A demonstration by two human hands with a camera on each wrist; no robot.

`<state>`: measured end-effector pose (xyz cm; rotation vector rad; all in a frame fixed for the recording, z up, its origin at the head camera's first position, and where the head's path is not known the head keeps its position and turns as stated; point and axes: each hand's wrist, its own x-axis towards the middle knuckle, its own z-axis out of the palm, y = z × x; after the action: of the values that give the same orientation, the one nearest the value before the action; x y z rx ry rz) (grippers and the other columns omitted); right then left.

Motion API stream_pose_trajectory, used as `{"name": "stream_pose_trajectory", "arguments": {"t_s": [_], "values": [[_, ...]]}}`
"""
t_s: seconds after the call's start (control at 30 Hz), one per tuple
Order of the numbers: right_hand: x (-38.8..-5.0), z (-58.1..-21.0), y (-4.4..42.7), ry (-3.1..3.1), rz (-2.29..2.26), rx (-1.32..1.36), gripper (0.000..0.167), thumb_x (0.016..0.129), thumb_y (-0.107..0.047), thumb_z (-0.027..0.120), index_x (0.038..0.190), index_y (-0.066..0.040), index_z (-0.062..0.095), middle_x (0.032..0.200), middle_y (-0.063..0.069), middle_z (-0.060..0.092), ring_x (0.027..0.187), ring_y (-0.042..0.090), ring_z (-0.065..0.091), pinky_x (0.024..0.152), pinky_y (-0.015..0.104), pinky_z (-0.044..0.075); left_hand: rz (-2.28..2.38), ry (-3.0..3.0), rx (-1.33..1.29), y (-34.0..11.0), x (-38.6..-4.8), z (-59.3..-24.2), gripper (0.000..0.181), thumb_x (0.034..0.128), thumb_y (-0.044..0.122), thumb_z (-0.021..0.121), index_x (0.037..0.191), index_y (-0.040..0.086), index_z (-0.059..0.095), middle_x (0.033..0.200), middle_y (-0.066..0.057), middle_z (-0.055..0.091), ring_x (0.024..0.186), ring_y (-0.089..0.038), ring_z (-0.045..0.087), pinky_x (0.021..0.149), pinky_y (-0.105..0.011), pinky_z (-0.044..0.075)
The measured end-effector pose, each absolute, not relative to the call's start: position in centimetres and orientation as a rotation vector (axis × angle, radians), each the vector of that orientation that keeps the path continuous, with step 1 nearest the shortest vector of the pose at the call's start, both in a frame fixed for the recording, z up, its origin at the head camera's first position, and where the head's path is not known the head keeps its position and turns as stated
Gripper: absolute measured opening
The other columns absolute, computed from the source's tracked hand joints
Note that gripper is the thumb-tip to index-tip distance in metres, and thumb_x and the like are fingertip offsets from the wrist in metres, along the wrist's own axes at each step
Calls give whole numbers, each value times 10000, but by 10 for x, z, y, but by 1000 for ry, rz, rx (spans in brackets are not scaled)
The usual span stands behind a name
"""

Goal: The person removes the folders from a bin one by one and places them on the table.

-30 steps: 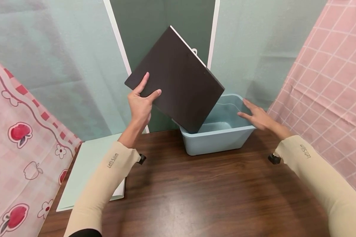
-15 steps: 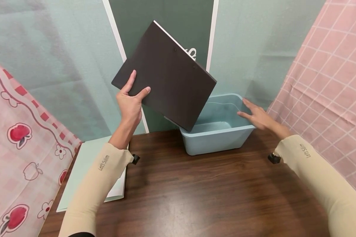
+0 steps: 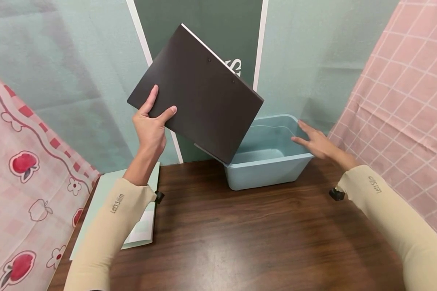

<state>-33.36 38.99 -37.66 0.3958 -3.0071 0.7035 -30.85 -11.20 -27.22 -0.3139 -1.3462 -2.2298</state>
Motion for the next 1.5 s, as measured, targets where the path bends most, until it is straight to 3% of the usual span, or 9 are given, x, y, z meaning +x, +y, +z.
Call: {"name": "stream_pose_trajectory", "arguments": {"t_s": [0.5, 0.83, 1.5], "values": [[-332, -376, 390, -3012, 716, 400, 882, 1096, -540, 480, 1698, -38, 75, 1759, 213, 70, 1586, 510, 117, 1252, 704, 78, -2285, -1358, -302, -140, -292, -265, 730, 751, -302, 759, 1379, 65, 699, 1523, -70, 604, 1387, -203, 566, 984, -290, 583], [-332, -377, 392, -3003, 721, 401, 885, 1094, -533, 494, 1697, -33, 83, 1756, 223, 81, 1585, 510, 124, 1264, 674, 112, -2351, -1311, -293, -163, -283, -262, 770, 720, -354, 737, 1369, 59, 706, 1543, -101, 568, 1381, -240, 569, 927, -300, 607], [-330, -373, 389, -3001, 731, 410, 883, 1095, -523, 494, 1695, -23, 82, 1756, 226, 76, 1589, 507, 113, 1265, 677, 100, -2407, -1340, -254, -207, -262, -259, 759, 712, -346, 751, 1365, 38, 705, 1579, -122, 523, 1379, -225, 550, 887, -286, 615]]}}
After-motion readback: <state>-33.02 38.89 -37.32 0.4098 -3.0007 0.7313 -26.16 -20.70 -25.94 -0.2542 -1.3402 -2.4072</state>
